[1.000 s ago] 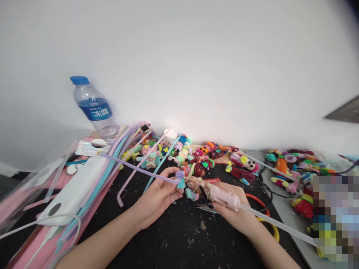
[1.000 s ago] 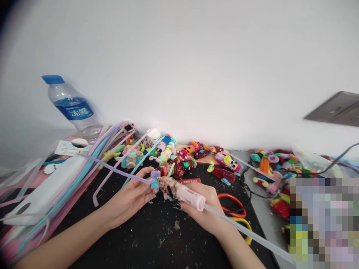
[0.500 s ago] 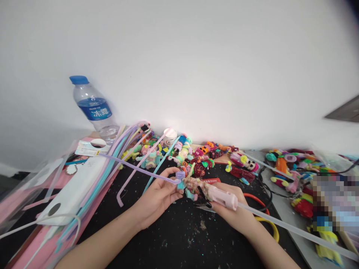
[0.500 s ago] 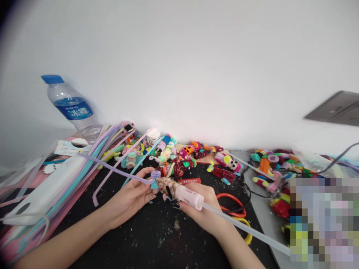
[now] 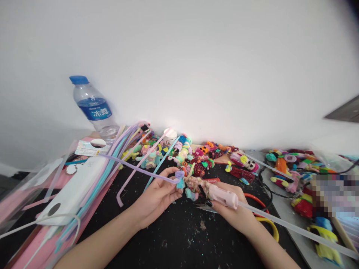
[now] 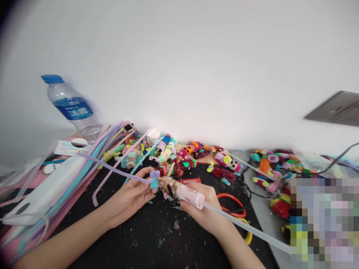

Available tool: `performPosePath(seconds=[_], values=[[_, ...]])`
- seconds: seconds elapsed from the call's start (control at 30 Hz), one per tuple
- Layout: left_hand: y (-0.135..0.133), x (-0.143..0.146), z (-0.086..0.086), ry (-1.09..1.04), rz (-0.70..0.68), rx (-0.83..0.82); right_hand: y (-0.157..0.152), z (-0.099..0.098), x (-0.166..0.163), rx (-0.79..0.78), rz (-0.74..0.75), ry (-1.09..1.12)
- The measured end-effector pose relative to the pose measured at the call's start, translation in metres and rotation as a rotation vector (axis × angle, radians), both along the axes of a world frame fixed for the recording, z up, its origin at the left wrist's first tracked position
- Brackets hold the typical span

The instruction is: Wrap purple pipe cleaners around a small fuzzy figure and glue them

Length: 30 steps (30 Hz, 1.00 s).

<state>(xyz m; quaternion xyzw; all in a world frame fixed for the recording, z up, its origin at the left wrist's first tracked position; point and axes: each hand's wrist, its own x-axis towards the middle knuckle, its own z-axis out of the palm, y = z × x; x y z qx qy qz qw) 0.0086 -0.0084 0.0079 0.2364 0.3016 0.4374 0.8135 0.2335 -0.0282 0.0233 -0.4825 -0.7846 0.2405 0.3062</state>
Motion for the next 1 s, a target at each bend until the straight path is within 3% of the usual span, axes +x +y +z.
performPosePath(seconds=[0.7,1.0], values=[[0.0002,-0.0026,-0.0014,-0.079,-0.015,-0.019,-0.0007,-0.0002,0.0017,-0.036,-0.023,-0.009],[0.0007,-0.0034,-0.0004,-0.078,-0.016,-0.038,0.001,0.002,0.0002,0.035,-0.008,-0.048]])
